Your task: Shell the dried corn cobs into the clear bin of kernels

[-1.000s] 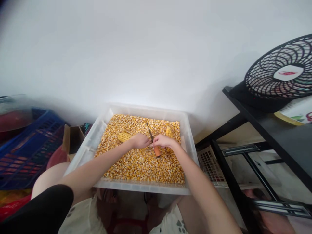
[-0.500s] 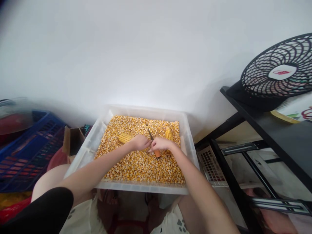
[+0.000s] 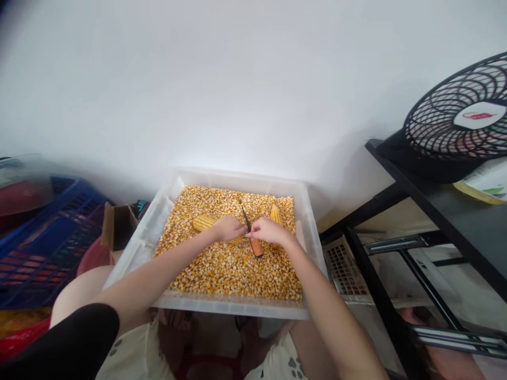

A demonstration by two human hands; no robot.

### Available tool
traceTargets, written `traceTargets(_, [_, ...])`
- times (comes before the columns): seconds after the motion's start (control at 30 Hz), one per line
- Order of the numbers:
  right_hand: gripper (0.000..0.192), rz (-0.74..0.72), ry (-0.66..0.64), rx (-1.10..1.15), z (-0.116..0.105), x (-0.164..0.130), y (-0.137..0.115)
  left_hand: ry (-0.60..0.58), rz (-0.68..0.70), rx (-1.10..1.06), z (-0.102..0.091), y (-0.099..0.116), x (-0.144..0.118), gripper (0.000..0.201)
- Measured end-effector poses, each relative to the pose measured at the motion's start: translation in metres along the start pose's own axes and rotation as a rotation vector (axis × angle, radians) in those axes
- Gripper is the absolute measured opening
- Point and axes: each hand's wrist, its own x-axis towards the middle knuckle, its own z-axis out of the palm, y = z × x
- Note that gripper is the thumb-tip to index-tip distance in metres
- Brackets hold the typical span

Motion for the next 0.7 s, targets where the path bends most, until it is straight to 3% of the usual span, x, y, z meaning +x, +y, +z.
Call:
traceTargets(0.37, [0.031,0.036,0.113,-0.388,0.009,-0.013,-0.028,0.032,0.021,0.001,0.005,-0.003,0.004,0.054])
traceTargets(0.53, [0.032,0.127,0.223,-0.683,0.044,-0.028,-0.044,0.030,0.003,-0.027,0.006,-0.003,0.008,0.052])
traceTargets(0.7, [0.030,0.063,0.298,-0.853,0.080,-0.038,-0.043,0.025,-0.040,-0.050,0.005,-0.003,0.010,0.049])
